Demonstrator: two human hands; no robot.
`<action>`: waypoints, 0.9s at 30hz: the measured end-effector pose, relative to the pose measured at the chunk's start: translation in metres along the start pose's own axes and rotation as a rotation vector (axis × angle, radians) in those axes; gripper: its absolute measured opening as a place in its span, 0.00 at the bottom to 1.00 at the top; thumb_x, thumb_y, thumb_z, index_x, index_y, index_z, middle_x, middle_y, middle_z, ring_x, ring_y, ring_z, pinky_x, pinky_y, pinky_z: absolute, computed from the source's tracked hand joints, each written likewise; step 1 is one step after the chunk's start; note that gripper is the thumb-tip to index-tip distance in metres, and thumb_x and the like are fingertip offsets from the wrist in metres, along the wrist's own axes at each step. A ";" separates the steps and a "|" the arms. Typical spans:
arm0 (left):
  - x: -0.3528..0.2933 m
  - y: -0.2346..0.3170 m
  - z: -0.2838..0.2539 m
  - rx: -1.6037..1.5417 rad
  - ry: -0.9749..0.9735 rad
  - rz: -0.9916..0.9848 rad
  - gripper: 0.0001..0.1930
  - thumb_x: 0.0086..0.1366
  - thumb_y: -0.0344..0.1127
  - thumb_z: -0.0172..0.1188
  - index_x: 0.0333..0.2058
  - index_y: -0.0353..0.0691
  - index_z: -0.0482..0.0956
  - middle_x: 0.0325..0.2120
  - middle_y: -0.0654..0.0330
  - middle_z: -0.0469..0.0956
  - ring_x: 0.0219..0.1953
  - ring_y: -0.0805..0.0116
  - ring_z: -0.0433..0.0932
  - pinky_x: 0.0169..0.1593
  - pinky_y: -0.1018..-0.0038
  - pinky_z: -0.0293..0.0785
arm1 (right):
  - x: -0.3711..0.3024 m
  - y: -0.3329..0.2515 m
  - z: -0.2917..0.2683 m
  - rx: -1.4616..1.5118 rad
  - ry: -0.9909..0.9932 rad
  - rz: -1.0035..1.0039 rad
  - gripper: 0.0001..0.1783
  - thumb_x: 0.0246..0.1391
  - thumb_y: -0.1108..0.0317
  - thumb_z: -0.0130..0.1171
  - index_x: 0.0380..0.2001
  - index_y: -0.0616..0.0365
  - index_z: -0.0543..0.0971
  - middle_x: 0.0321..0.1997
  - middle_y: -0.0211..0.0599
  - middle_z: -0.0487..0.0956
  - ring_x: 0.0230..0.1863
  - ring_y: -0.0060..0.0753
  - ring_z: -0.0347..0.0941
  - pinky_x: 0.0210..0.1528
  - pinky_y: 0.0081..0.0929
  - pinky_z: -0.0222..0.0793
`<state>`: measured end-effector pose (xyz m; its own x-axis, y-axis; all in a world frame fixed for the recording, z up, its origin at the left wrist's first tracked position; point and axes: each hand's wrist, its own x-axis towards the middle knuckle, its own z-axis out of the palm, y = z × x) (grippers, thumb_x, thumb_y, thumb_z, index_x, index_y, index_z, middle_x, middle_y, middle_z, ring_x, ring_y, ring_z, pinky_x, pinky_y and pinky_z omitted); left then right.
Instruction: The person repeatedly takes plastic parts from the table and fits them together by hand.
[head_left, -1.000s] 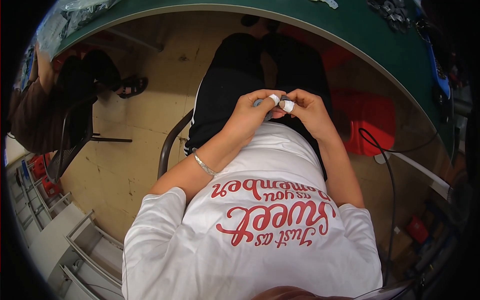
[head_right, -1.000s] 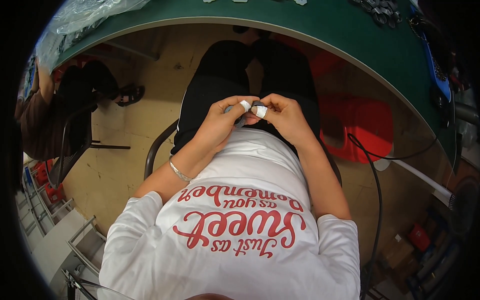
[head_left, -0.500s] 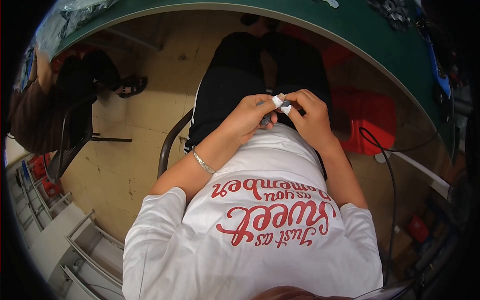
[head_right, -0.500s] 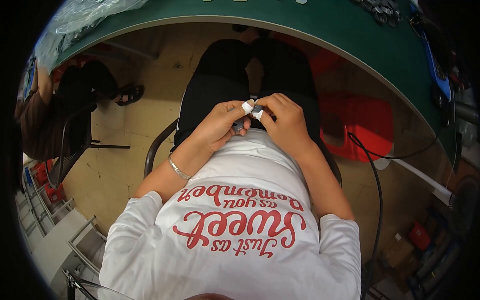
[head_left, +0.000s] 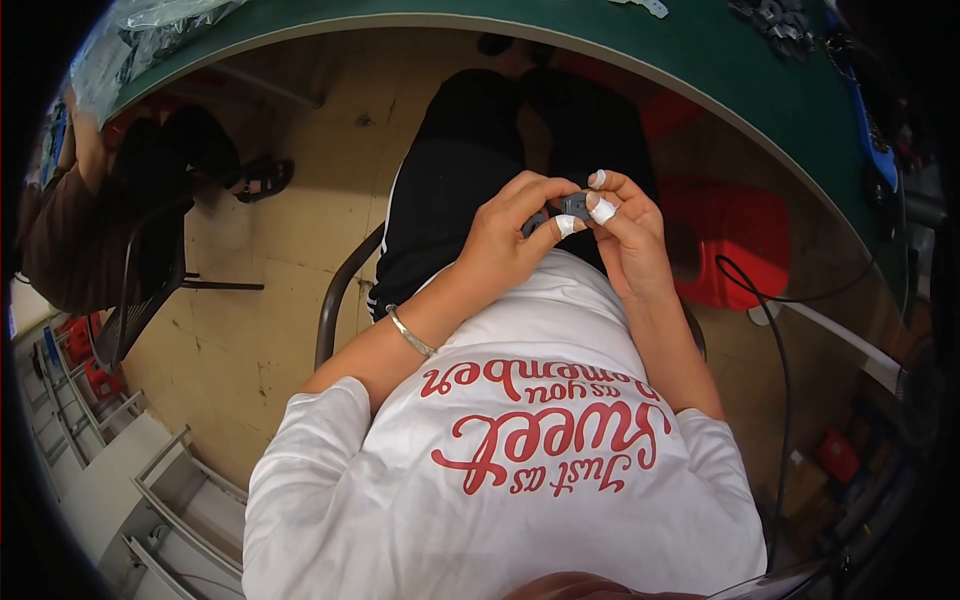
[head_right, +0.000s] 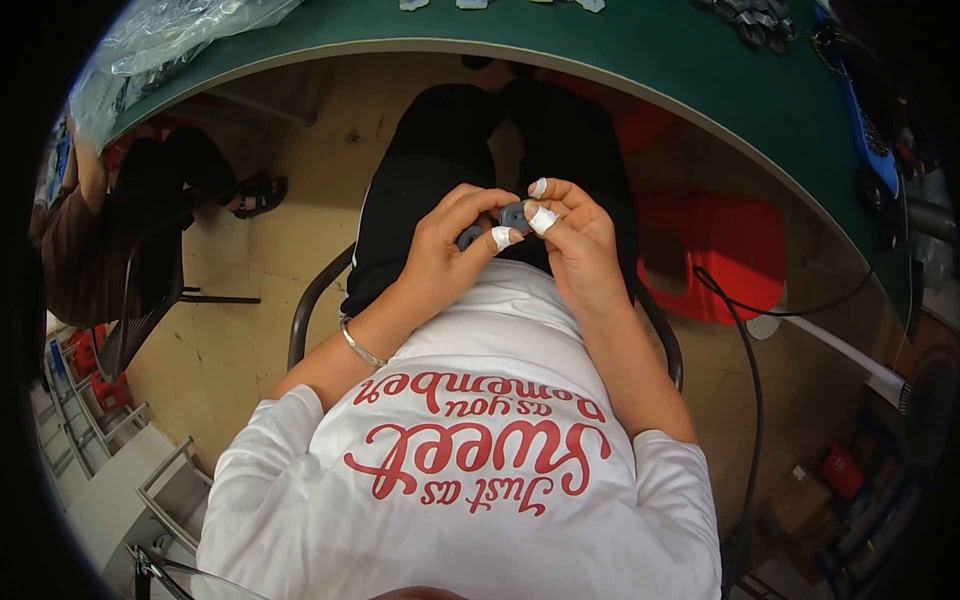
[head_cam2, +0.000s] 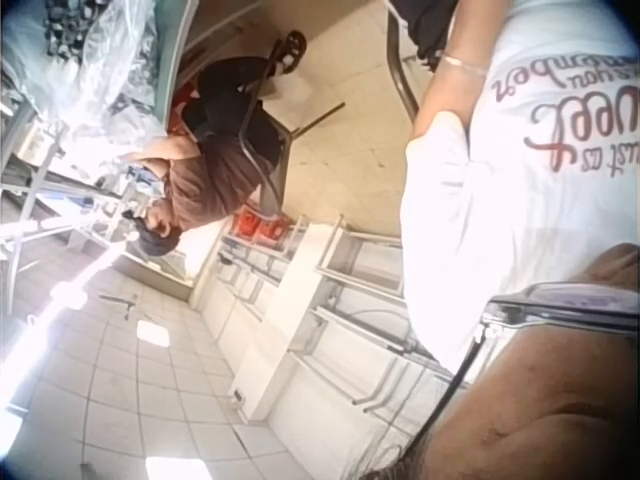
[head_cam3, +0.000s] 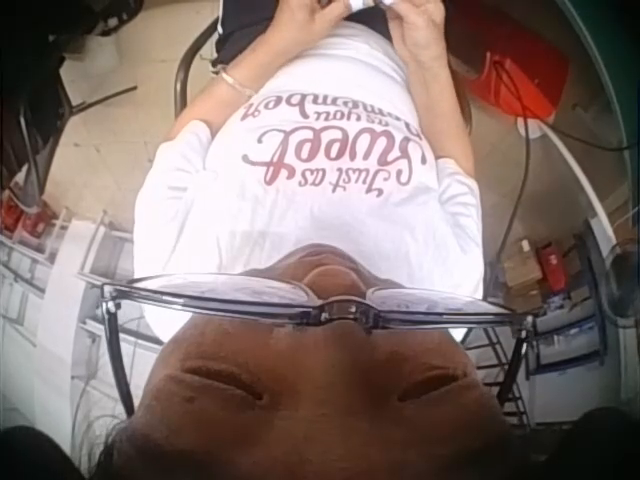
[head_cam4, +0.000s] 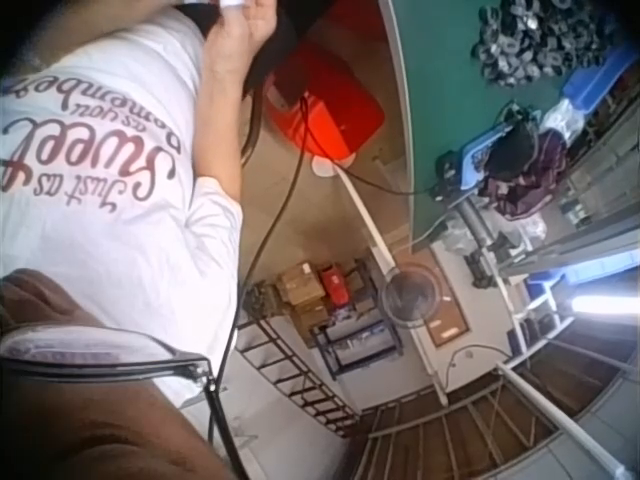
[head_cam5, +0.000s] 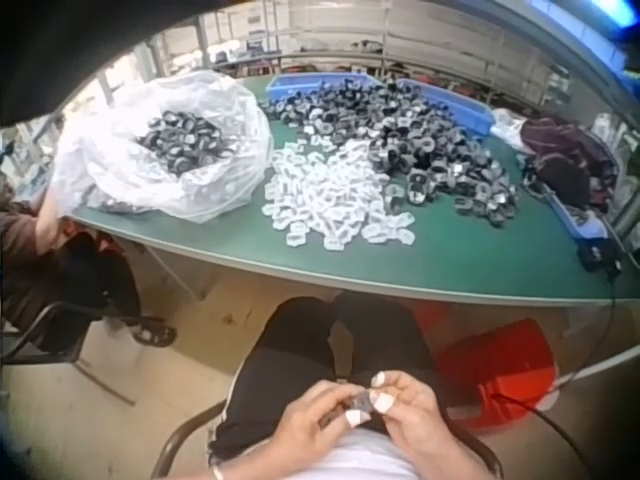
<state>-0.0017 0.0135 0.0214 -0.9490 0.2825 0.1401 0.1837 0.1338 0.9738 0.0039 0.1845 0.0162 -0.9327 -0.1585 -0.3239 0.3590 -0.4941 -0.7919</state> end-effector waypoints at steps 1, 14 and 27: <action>0.000 0.001 0.000 0.027 0.006 0.020 0.16 0.55 0.26 0.65 0.43 0.35 0.77 0.33 0.59 0.74 0.31 0.72 0.73 0.37 0.77 0.71 | 0.000 0.000 0.000 0.050 -0.002 -0.018 0.11 0.57 0.74 0.56 0.44 0.63 0.71 0.36 0.37 0.79 0.38 0.22 0.76 0.44 0.20 0.70; 0.073 0.075 -0.074 0.384 0.168 0.578 0.14 0.51 0.28 0.68 0.39 0.36 0.79 0.31 0.58 0.79 0.28 0.66 0.75 0.32 0.74 0.72 | 0.013 -0.098 0.055 -0.563 -0.079 -0.447 0.15 0.54 0.76 0.59 0.45 0.63 0.74 0.39 0.33 0.79 0.42 0.20 0.75 0.46 0.19 0.70; 0.114 0.094 -0.110 -0.899 -0.170 -0.244 0.15 0.64 0.32 0.53 0.46 0.30 0.71 0.32 0.59 0.75 0.29 0.69 0.77 0.31 0.75 0.77 | 0.125 -0.163 0.016 -1.479 0.272 -0.879 0.13 0.55 0.67 0.59 0.43 0.57 0.79 0.31 0.33 0.74 0.30 0.25 0.70 0.36 0.23 0.67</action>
<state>-0.1209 -0.0466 0.1483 -0.8719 0.4877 -0.0447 -0.3489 -0.5544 0.7556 -0.1718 0.2316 0.1126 -0.8741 -0.0816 0.4788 -0.3382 0.8098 -0.4794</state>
